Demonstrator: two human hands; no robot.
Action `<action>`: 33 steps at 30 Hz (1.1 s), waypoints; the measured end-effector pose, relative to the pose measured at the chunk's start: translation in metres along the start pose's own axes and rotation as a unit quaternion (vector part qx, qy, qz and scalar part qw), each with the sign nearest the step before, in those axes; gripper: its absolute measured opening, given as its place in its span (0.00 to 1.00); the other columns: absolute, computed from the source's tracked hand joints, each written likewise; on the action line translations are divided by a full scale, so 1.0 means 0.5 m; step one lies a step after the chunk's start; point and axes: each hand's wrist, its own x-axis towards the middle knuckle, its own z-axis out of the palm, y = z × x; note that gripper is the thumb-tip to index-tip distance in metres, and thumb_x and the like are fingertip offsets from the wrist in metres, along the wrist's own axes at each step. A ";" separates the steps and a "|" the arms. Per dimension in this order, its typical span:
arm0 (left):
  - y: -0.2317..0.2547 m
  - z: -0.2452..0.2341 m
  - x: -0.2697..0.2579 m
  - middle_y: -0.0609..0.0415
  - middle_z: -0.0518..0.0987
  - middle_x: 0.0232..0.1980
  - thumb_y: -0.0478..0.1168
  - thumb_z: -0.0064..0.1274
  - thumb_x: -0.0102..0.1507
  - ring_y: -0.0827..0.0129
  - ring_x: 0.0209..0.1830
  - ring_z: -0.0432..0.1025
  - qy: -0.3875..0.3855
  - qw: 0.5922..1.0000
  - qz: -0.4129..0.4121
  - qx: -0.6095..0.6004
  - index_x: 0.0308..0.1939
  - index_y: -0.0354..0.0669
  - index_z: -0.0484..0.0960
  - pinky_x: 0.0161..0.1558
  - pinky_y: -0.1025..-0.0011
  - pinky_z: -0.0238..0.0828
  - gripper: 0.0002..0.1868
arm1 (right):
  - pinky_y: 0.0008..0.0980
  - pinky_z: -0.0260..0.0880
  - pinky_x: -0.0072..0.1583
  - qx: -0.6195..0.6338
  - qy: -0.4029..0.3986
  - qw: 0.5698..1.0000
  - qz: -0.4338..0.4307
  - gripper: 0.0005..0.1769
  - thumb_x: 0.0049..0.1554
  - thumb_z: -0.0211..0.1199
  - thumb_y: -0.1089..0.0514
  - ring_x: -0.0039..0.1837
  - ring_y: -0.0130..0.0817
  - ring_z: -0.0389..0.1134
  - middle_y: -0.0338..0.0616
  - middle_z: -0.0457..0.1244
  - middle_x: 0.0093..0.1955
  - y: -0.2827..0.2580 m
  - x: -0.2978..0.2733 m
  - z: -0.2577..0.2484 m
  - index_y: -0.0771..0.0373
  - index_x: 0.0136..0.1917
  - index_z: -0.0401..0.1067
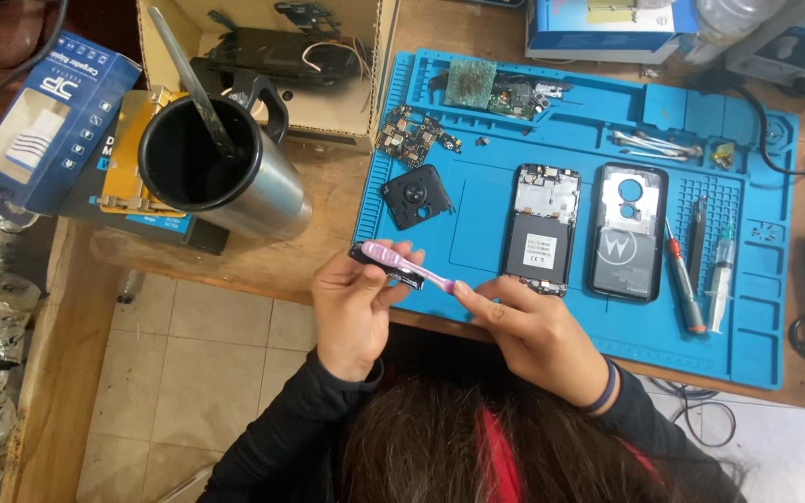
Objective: The person cleans a small black electronic component using a syringe to apply liquid, a toothbrush to scrub, and a screwdriver to scrape residue. The person handles the component repeatedly, switching between tools to remove debris from its surface.
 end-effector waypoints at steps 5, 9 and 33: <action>0.032 -0.014 0.020 0.22 0.77 0.47 0.35 0.53 0.58 0.33 0.47 0.73 0.007 0.998 0.061 -0.014 0.48 0.22 0.74 0.38 0.55 0.80 0.19 | 0.38 0.70 0.34 -0.015 -0.015 1.000 0.009 0.24 0.53 0.58 0.69 0.30 0.51 0.69 0.44 0.69 0.42 -0.003 0.000 -0.016 0.52 0.61 0.73; 0.008 0.006 -0.003 0.20 0.77 0.45 0.34 0.55 0.57 0.32 0.45 0.74 -0.012 0.999 0.037 -0.020 0.47 0.20 0.75 0.36 0.54 0.80 0.19 | 0.40 0.70 0.32 -0.024 -0.015 1.000 -0.002 0.25 0.52 0.59 0.69 0.30 0.49 0.69 0.44 0.68 0.41 -0.008 0.006 -0.010 0.53 0.61 0.73; 0.002 -0.002 -0.003 0.34 0.80 0.48 0.41 0.59 0.57 0.42 0.49 0.77 0.011 1.000 0.006 -0.009 0.47 0.30 0.78 0.44 0.64 0.81 0.20 | 0.30 0.65 0.41 -0.070 -0.093 0.993 0.011 0.33 0.57 0.44 0.75 0.37 0.39 0.63 0.42 0.63 0.50 -0.006 -0.008 -0.032 0.50 0.69 0.63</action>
